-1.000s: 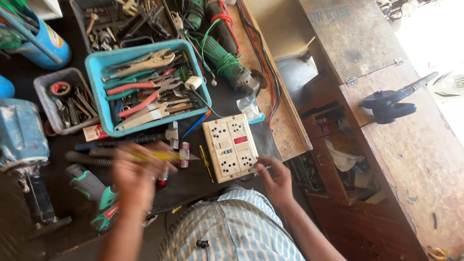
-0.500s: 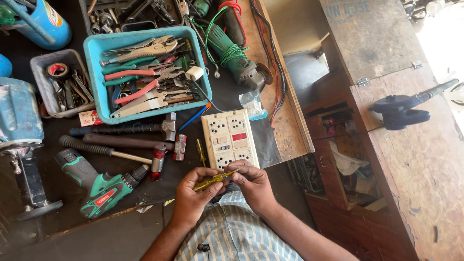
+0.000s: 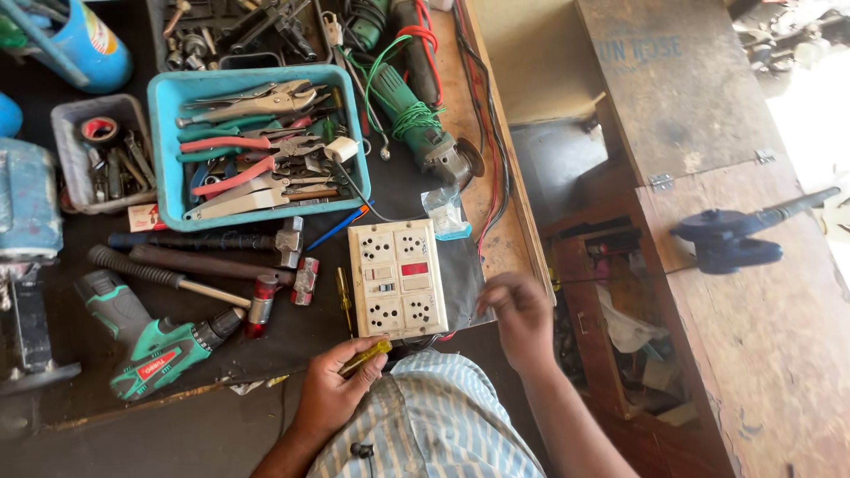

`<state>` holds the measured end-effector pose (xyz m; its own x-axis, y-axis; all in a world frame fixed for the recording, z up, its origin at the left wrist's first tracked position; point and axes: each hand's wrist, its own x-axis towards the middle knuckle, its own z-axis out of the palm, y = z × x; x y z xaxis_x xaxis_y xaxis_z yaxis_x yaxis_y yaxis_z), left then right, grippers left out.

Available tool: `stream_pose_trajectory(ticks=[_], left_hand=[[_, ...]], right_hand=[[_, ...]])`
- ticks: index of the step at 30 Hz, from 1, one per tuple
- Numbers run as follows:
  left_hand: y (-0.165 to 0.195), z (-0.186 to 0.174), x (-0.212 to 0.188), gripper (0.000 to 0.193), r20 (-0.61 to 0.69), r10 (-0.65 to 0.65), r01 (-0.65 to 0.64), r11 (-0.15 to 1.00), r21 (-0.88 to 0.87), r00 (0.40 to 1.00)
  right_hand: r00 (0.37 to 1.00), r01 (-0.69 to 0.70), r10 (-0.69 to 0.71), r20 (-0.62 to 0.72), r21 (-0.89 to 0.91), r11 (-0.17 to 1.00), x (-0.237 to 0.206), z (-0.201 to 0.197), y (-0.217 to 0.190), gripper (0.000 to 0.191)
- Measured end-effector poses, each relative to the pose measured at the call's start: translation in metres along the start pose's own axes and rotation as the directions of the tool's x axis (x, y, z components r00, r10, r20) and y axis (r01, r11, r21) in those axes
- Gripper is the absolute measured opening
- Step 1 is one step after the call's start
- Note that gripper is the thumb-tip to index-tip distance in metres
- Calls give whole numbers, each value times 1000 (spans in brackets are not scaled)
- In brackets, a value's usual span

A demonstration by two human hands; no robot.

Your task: The person works on a white electrical switch and socket panel on a cluttered workbench, using a screwdriver to unscrew and manipulate its components. They pick up small parts, handle a yellow component, and repeatedly work on the panel's sockets and switches with their hands and the screwdriver.

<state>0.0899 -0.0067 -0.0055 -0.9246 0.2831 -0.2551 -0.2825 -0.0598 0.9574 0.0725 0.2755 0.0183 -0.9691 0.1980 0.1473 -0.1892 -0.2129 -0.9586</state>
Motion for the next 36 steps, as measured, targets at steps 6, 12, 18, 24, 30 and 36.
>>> stream_pose_trajectory(ticks=[6,12,18,24,30,36], left_hand=[[16,8,10,30,27,220,-221,959,179,975],[22,25,14,34,22,205,-202,934,293,979],[15,39,11,35,-33,262,-241,925,293,964],[18,51,5,32,-67,272,-249,937,246,960],[21,50,-5,32,-130,178,-109,904,414,975],[19,51,-5,26,-110,5,5,996,90,994]], right_hand=[[912,230,35,408,-581,781,-9,22,-25,17],[860,314,21,509,-563,765,1,21,-28,21],[813,368,15,582,-533,762,10,8,-23,21],[752,470,-3,659,-534,703,18,2,-25,26],[553,757,-194,811,-391,524,27,2,-32,33],[460,840,-235,856,-333,428,27,4,-36,31]])
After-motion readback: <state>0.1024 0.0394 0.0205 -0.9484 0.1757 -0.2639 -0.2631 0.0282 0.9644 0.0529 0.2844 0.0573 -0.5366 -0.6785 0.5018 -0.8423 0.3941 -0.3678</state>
